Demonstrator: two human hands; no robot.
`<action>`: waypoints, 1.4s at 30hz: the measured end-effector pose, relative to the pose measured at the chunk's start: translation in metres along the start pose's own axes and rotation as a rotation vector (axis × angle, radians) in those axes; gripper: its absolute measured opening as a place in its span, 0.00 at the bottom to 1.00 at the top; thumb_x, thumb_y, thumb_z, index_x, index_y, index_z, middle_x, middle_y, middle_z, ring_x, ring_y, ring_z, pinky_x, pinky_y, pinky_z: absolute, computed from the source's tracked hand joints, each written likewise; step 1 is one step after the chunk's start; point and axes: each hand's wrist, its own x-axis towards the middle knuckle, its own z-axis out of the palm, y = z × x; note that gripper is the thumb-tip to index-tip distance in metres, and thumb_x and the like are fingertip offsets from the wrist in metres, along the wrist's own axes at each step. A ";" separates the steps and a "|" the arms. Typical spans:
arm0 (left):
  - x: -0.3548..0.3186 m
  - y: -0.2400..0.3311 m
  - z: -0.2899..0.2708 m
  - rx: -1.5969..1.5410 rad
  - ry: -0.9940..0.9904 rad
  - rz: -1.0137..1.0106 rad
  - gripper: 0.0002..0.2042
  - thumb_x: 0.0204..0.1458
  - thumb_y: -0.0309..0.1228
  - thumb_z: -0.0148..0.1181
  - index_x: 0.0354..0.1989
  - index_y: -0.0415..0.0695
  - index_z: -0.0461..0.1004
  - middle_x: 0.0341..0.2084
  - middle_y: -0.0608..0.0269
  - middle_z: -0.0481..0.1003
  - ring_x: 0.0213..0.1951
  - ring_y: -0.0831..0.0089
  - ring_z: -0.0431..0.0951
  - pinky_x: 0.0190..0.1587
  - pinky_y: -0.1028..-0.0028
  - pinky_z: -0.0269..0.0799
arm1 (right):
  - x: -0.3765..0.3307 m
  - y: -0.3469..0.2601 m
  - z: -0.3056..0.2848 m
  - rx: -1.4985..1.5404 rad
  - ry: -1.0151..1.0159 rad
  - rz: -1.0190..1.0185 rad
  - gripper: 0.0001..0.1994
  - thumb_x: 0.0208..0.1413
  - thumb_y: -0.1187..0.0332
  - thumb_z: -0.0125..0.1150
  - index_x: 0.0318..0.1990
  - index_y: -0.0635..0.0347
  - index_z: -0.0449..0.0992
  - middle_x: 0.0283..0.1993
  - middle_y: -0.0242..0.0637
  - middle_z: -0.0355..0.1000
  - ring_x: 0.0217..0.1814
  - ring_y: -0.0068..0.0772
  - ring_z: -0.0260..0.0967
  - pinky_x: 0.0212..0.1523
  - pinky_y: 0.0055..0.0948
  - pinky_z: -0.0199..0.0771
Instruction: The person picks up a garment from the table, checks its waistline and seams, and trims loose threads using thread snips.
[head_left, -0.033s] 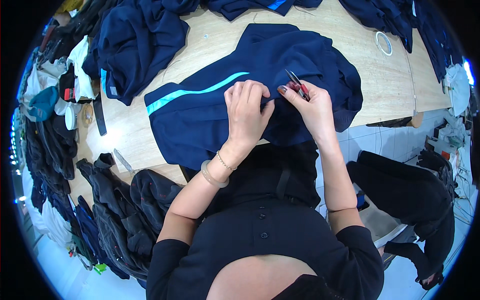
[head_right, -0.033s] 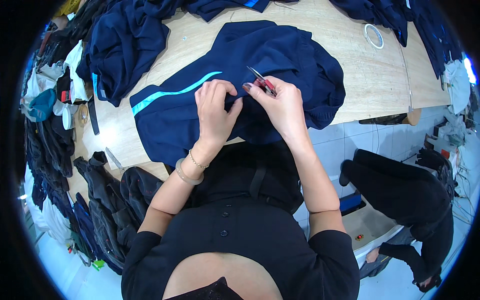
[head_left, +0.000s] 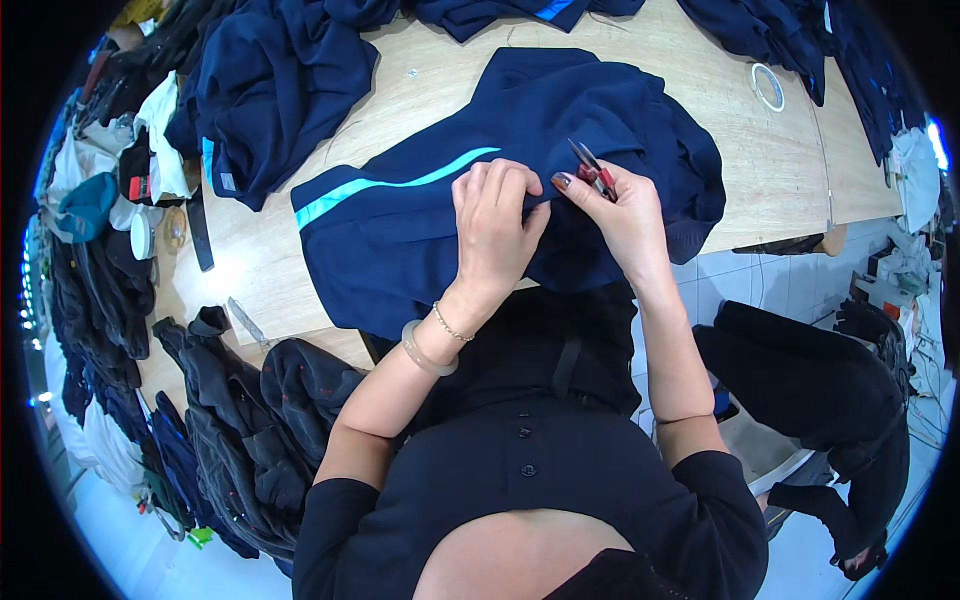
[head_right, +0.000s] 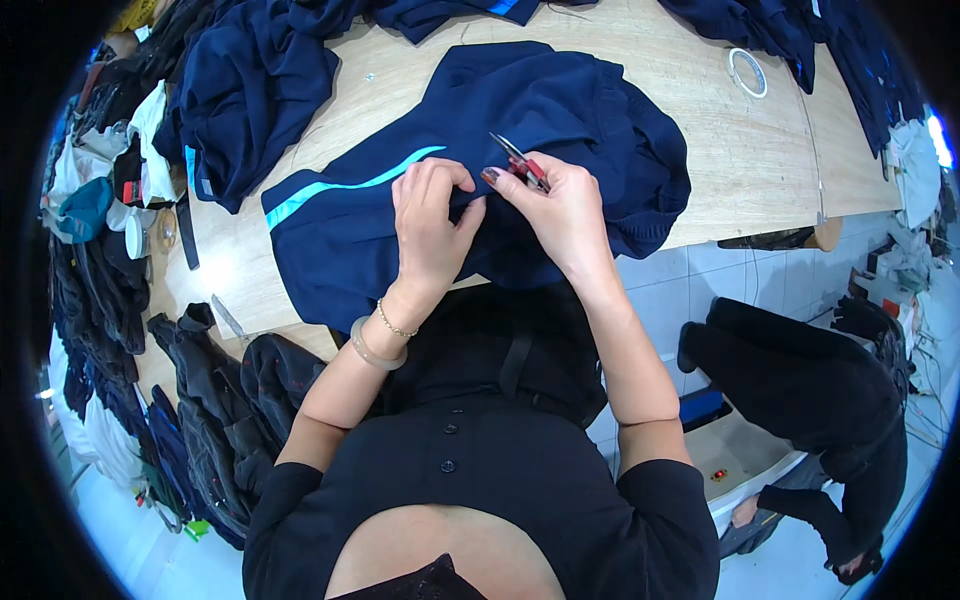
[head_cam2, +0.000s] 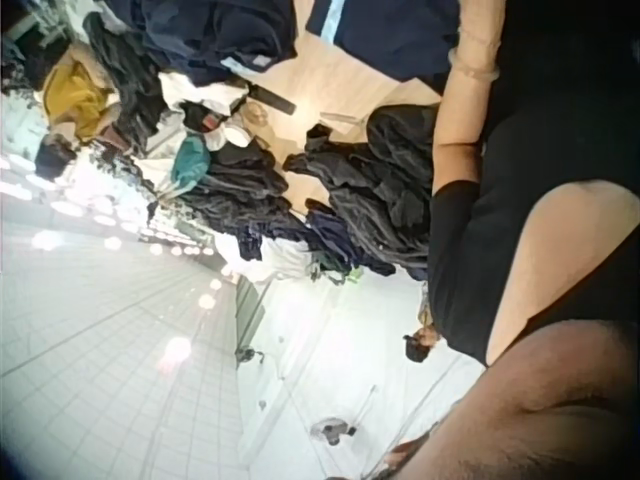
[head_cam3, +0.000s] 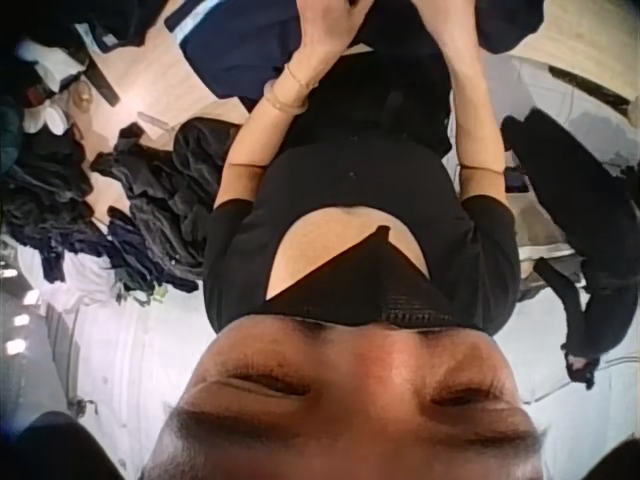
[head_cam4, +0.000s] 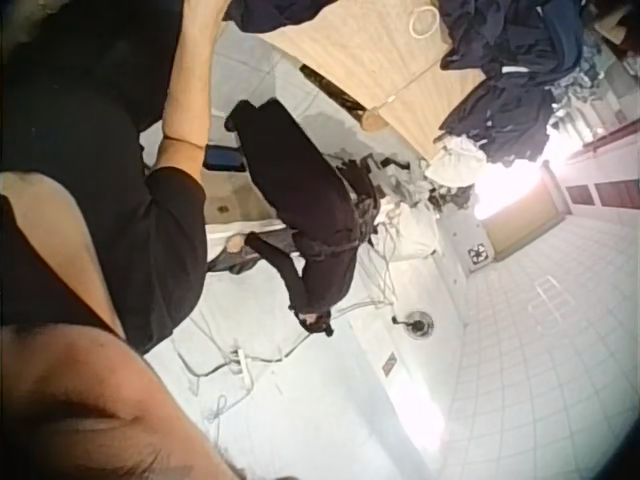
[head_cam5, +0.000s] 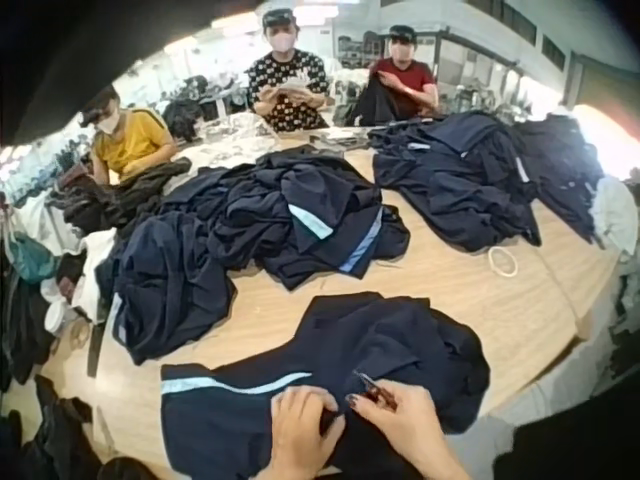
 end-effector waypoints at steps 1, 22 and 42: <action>0.002 0.001 -0.002 0.000 0.002 0.004 0.13 0.38 0.19 0.65 0.31 0.44 0.68 0.33 0.63 0.70 0.40 0.63 0.70 0.46 0.67 0.60 | 0.001 -0.001 0.000 0.076 -0.066 -0.017 0.11 0.53 0.66 0.66 0.33 0.68 0.79 0.19 0.26 0.69 0.22 0.13 0.56 0.22 0.21 0.55; 0.020 0.011 -0.019 -0.281 0.021 0.039 0.10 0.38 0.22 0.71 0.29 0.38 0.76 0.25 0.61 0.71 0.28 0.66 0.73 0.30 0.72 0.70 | -0.008 -0.031 -0.018 0.109 0.079 -0.261 0.05 0.55 0.76 0.63 0.38 0.65 0.78 0.27 0.27 0.72 0.30 0.14 0.66 0.28 0.15 0.62; 0.028 0.010 -0.023 -0.301 -0.125 -0.038 0.08 0.40 0.20 0.70 0.27 0.36 0.76 0.22 0.61 0.70 0.24 0.72 0.72 0.27 0.77 0.66 | 0.003 -0.034 -0.025 -0.230 -0.063 -0.587 0.10 0.47 0.83 0.60 0.38 0.64 0.73 0.31 0.37 0.66 0.29 0.32 0.68 0.30 0.24 0.68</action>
